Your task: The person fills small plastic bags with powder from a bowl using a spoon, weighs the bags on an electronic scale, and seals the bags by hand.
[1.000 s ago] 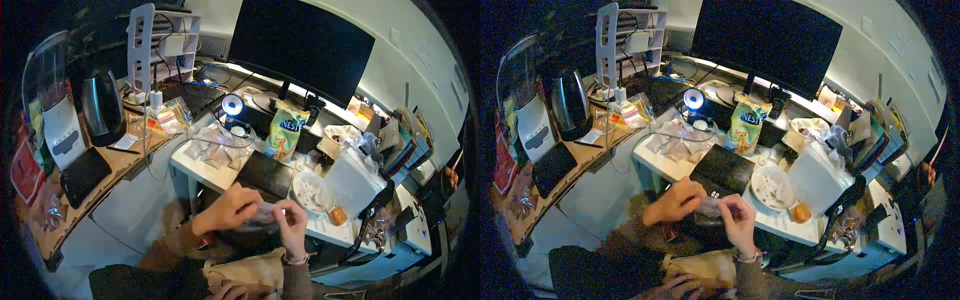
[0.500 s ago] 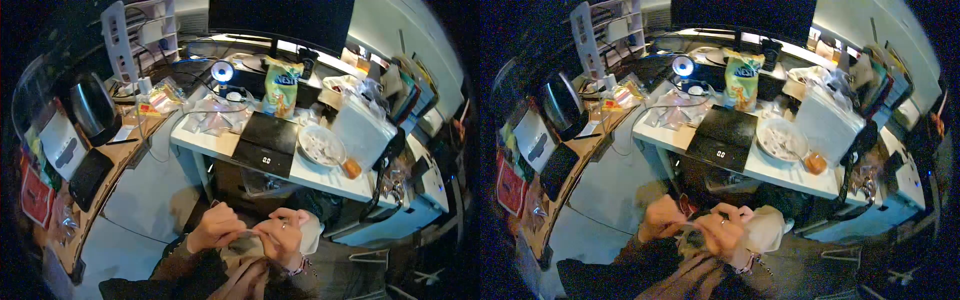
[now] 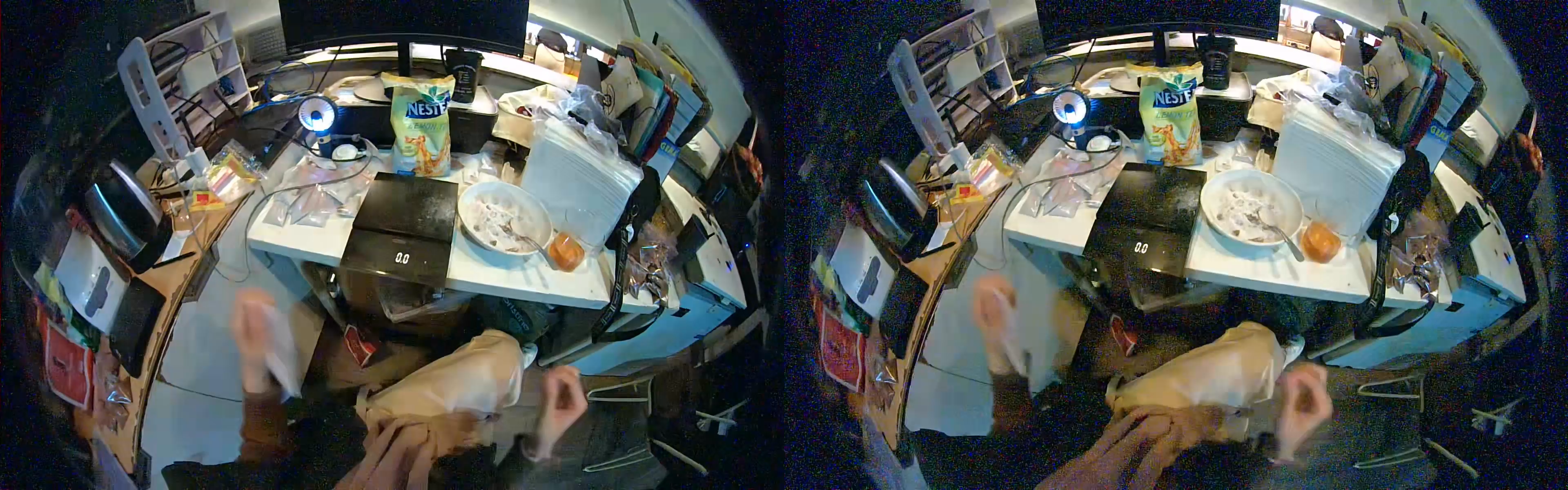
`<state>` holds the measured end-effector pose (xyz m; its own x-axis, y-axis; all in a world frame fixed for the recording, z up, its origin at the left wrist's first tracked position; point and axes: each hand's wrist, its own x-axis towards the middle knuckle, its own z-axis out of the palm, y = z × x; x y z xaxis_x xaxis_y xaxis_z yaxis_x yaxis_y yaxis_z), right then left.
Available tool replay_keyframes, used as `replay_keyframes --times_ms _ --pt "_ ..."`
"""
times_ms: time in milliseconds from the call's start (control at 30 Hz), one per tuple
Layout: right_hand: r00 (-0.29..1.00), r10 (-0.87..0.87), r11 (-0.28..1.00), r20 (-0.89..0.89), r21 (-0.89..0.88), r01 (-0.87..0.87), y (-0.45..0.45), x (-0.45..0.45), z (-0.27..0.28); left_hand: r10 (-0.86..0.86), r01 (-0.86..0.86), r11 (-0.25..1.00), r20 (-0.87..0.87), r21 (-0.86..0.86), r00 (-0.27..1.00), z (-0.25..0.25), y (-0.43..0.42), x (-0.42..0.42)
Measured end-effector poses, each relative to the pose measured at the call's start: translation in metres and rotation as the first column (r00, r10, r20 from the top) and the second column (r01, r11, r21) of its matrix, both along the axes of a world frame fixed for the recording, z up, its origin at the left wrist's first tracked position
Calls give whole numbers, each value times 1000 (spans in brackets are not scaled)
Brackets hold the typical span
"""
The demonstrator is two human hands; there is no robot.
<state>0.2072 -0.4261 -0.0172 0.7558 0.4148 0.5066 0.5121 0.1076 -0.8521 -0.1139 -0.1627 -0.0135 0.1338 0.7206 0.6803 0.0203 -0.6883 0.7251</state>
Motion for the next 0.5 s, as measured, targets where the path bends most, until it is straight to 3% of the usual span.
replay_keyframes --times_ms 67,133,200,367,433,500 --pt "993 -91 996 -71 3 91 -35 17 -17 108 -124 979 -104 -165 989 78 1 25" --pt "979 -163 987 -125 -6 163 -59 21 -31 184 -190 982 -265 5 946 107 40 39" --pt "950 -250 968 -186 -16 252 -78 27 -42 57 -61 998 -146 -18 988 116 92 56" --pt "966 -247 968 -80 21 249 -91 38 -44 9 -32 995 -232 -98 973 91 257 92" --pt "976 -202 976 -85 66 208 -83 38 -40 384 -353 923 -413 151 826 64 304 111" --pt "970 -224 971 -89 61 230 -81 38 -36 475 -408 878 -354 248 806 76 280 133"
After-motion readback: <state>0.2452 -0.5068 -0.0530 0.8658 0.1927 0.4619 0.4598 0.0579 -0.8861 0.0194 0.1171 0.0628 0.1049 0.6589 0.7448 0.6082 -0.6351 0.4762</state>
